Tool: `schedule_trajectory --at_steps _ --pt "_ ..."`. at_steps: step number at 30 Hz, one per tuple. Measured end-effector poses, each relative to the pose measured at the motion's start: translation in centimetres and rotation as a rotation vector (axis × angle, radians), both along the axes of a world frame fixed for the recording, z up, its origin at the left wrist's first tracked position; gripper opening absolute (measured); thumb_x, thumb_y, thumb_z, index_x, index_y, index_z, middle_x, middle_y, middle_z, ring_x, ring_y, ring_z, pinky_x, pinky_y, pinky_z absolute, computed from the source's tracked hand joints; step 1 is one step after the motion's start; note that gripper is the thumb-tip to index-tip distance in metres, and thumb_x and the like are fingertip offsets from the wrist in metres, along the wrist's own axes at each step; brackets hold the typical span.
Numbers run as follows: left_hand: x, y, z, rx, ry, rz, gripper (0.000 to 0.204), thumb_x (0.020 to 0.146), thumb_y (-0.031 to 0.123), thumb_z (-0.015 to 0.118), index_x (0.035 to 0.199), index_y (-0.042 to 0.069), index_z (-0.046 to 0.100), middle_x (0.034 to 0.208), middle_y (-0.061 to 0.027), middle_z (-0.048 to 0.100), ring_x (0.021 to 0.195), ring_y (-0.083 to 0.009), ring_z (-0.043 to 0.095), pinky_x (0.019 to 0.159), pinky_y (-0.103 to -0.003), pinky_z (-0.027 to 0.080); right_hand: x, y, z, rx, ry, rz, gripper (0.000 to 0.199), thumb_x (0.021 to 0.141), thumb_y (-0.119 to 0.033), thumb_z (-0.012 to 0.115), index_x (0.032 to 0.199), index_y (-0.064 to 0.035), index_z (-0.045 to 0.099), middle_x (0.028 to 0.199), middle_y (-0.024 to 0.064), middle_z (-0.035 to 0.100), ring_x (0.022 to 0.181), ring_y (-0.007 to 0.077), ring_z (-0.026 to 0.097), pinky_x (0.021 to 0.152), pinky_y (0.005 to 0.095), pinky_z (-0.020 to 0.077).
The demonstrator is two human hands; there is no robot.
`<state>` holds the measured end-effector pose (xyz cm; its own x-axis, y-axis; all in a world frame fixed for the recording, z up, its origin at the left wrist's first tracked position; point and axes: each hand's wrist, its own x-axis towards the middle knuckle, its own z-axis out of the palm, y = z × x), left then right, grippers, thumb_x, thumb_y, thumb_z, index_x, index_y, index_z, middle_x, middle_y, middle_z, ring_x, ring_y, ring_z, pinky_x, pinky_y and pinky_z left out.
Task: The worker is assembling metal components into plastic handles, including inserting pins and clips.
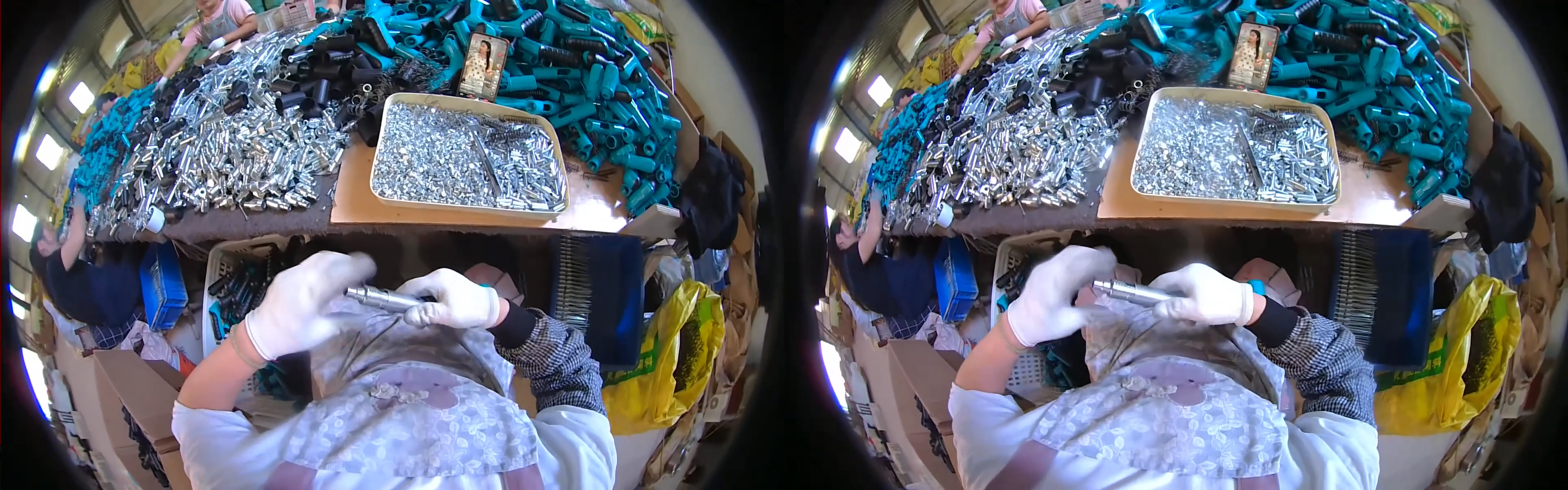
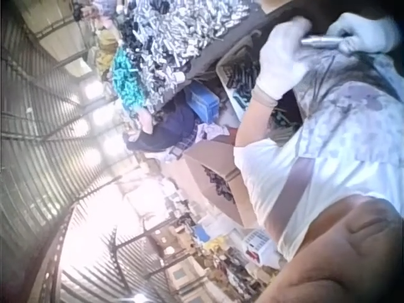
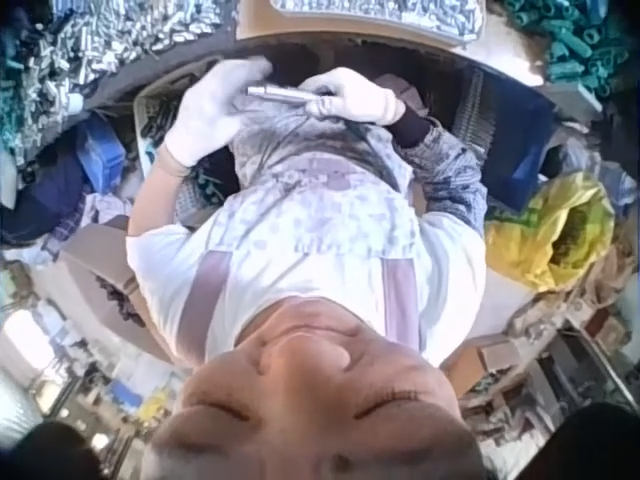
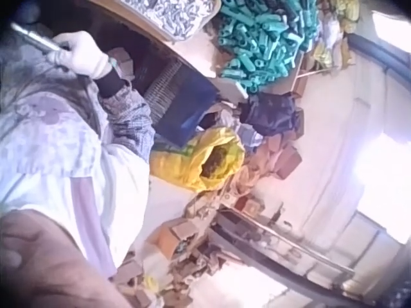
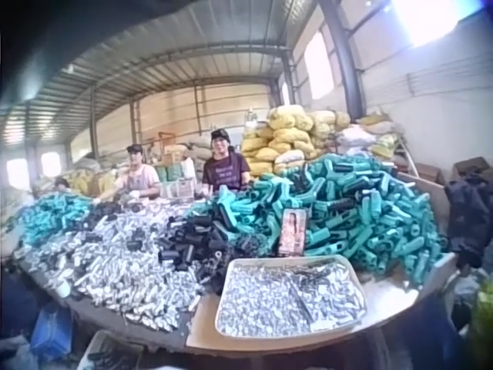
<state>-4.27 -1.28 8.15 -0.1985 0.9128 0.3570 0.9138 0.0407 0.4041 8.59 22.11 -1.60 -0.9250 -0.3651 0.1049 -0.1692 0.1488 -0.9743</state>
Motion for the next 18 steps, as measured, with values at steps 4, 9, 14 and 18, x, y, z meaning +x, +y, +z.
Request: schedule_trajectory --at_steps 4,9,14,18 --pt "0.4 0.0 -0.3 -0.304 -0.58 0.188 0.027 0.082 0.012 0.068 0.108 0.006 0.071 0.095 -0.0147 0.068 0.09 -0.0313 0.069 0.084 -0.039 0.055 0.5 -1.2 1.4 0.18 0.048 -0.19 0.047 0.095 -0.037 0.068 0.118 0.0033 0.068 0.093 0.0178 0.072 0.083 0.0242 0.069 0.078 0.0362 0.0539" --pt "0.6 0.3 -0.6 0.056 0.179 -0.154 0.022 0.074 0.007 0.066 0.095 0.011 0.07 0.103 -0.0084 0.068 0.097 -0.0321 0.064 0.084 -0.04 0.054 0.7 -1.0 1.4 0.146 0.015 -0.201 0.045 0.09 -0.037 0.07 0.116 0.0004 0.069 0.092 0.0246 0.07 0.085 0.0396 0.069 0.076 0.0439 0.0527" --pt "0.9 0.6 -0.6 -0.332 -0.774 0.286 0.025 0.087 0.01 0.066 0.11 -0.001 0.07 0.101 -0.0178 0.069 0.09 -0.0303 0.068 0.082 -0.037 0.053 0.1 -1.2 1.0 0.275 0.056 -0.22 0.046 0.089 -0.04 0.069 0.114 -0.0014 0.07 0.094 0.0241 0.07 0.088 0.0414 0.068 0.078 0.046 0.0528" --pt "0.1 0.4 -1.3 0.045 0.228 -0.221 0.032 0.07 0.012 0.065 0.1 0.014 0.075 0.109 -0.0115 0.067 0.097 -0.0311 0.065 0.082 -0.046 0.054 -0.1 -0.6 0.2 0.261 0.093 -0.169 0.044 0.092 -0.034 0.068 0.119 0.0011 0.067 0.102 0.0234 0.071 0.092 0.037 0.071 0.081 0.0422 0.0551"
